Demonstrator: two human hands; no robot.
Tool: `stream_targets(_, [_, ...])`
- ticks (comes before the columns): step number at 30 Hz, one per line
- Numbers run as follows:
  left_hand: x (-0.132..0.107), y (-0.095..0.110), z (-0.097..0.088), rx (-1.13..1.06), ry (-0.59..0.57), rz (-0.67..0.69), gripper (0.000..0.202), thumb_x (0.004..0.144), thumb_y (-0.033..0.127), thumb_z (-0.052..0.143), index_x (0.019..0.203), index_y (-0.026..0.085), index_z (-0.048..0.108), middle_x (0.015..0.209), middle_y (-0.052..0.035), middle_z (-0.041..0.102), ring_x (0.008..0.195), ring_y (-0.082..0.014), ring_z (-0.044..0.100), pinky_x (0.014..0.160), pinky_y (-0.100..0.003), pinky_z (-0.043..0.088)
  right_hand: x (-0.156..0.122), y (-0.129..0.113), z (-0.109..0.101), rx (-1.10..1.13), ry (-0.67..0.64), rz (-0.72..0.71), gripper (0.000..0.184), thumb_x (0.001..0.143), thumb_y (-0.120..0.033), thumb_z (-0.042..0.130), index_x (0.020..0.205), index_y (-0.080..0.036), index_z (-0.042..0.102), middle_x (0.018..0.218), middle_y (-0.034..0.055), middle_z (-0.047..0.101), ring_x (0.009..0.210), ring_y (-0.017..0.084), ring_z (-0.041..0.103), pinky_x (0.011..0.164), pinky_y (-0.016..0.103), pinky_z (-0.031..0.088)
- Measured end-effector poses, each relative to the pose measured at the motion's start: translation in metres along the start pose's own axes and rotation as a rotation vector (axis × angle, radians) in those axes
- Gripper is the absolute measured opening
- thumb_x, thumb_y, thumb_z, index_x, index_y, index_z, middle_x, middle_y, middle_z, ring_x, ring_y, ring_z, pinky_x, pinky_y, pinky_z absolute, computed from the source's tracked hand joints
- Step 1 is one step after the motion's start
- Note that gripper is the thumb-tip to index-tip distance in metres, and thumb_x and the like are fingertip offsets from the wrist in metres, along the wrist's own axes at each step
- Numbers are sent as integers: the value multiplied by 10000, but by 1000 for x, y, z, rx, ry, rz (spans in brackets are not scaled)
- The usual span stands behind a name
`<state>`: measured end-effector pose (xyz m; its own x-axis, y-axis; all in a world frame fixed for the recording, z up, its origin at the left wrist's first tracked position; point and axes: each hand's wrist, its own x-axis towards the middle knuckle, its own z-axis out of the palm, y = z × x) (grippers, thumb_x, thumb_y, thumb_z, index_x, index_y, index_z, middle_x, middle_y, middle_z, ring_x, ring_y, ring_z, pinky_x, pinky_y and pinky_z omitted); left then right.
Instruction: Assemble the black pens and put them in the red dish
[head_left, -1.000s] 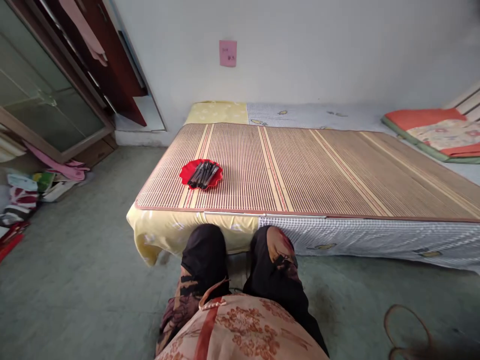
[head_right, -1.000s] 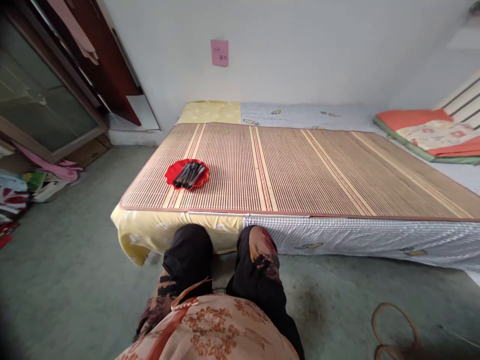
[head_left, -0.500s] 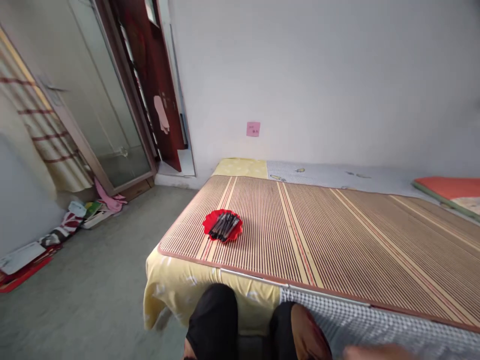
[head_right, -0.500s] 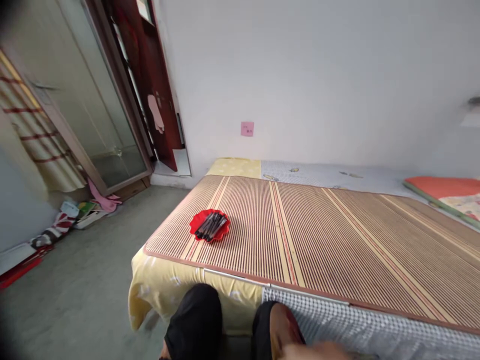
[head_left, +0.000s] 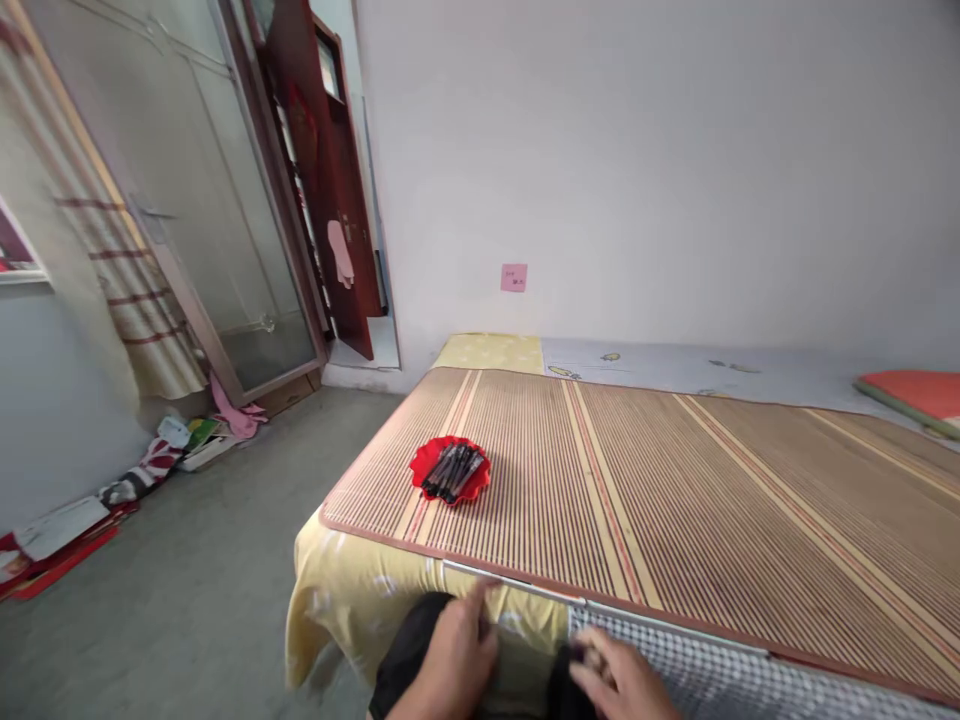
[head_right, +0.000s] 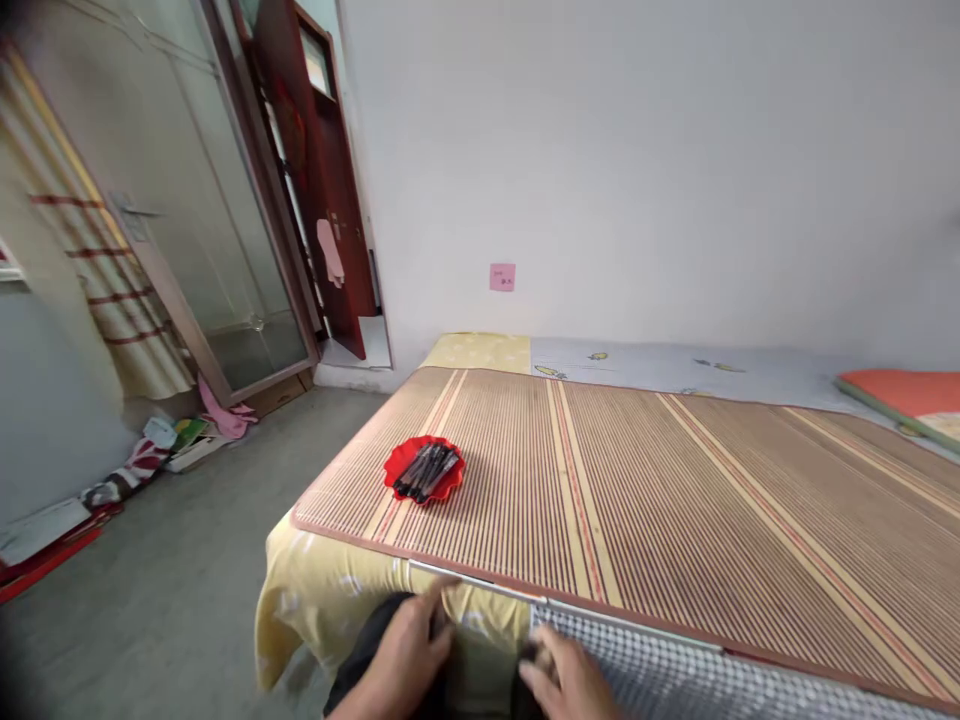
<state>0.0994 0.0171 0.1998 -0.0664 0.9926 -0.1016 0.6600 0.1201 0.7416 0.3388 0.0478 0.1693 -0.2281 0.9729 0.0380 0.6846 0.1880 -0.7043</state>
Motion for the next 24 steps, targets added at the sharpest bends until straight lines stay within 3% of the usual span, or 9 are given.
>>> stream_targets(2, [18, 11, -11, 103, 115, 54, 770, 774, -15, 502, 1518, 180, 458, 702, 38, 523, 697, -178, 545, 678, -275, 388, 15, -13, -26, 96, 130, -19, 411, 856, -384, 520, 1196, -244, 703, 673, -6, 602, 634, 207, 616, 671, 300, 508])
stream_targets(4, [35, 27, -27, 166, 168, 135, 889, 791, -7, 476, 1627, 182, 242, 767, 16, 585, 734, -186, 575, 723, -275, 424, 32, -31, -53, 95, 329, -34, 598, 892, -388, 487, 1451, -182, 527, 671, -16, 572, 616, 204, 593, 671, 302, 497])
stream_targets(6, [52, 42, -42, 237, 201, 207, 959, 791, -10, 455, 1659, 195, 103, 925, -45, 677, 819, -206, 623, 774, -293, 457, 50, -47, -74, 33, 476, -46, 685, 902, -357, 495, 1549, -152, 395, 685, -15, 578, 631, 206, 601, 668, 302, 480])
stream_targets(9, [76, 52, -48, 373, 191, 262, 999, 775, -36, 427, 1666, 199, 40, 1201, -147, 700, 967, -241, 672, 848, -327, 481, 79, -57, -82, -125, 523, -11, 735, 916, -242, 478, 1613, -159, 260, 755, 18, 655, 654, 207, 634, 634, 290, 443])
stream_targets(11, [93, 48, -40, 469, 137, 223, 1000, 777, -54, 415, 1665, 182, 23, 1223, -173, 703, 990, -251, 694, 868, -340, 486, 98, -52, -70, -255, 453, 45, 771, 917, -155, 450, 1640, -176, 180, 838, 49, 709, 649, 194, 648, 595, 276, 404])
stream_targets(13, [109, 37, -26, 530, 85, 155, 1003, 780, -68, 411, 1663, 168, -4, 1191, -179, 720, 963, -253, 716, 853, -343, 493, 116, -43, -48, -369, 337, 97, 806, 924, -101, 434, 1655, -188, 106, 932, 78, 743, 647, 177, 661, 562, 271, 371])
stream_targets(16, [126, 20, -7, 542, 56, 97, 1023, 768, -78, 419, 1660, 163, -21, 1303, -218, 682, 953, -254, 734, 817, -336, 501, 135, -26, -11, -455, 229, 132, 865, 916, -47, 448, 1659, -210, 37, 992, 95, 762, 610, 155, 670, 507, 263, 333])
stream_targets(19, [136, 8, 2, 541, 40, 63, 1038, 764, -67, 435, 1656, 150, -49, 1268, -228, 699, 919, -255, 742, 788, -334, 500, 142, -12, 14, -490, 225, 132, 888, 901, -13, 451, 1658, -223, 37, 1033, 112, 763, 610, 154, 688, 476, 255, 313])
stream_targets(24, [140, 0, 3, 552, 1, 50, 1078, 741, -69, 458, 1652, 155, -73, 1067, -191, 766, 870, -275, 737, 747, -340, 493, 143, 5, 28, -551, 267, 97, 808, 935, -28, 414, 1652, -197, 80, 966, 111, 750, 660, 180, 711, 513, 256, 392])
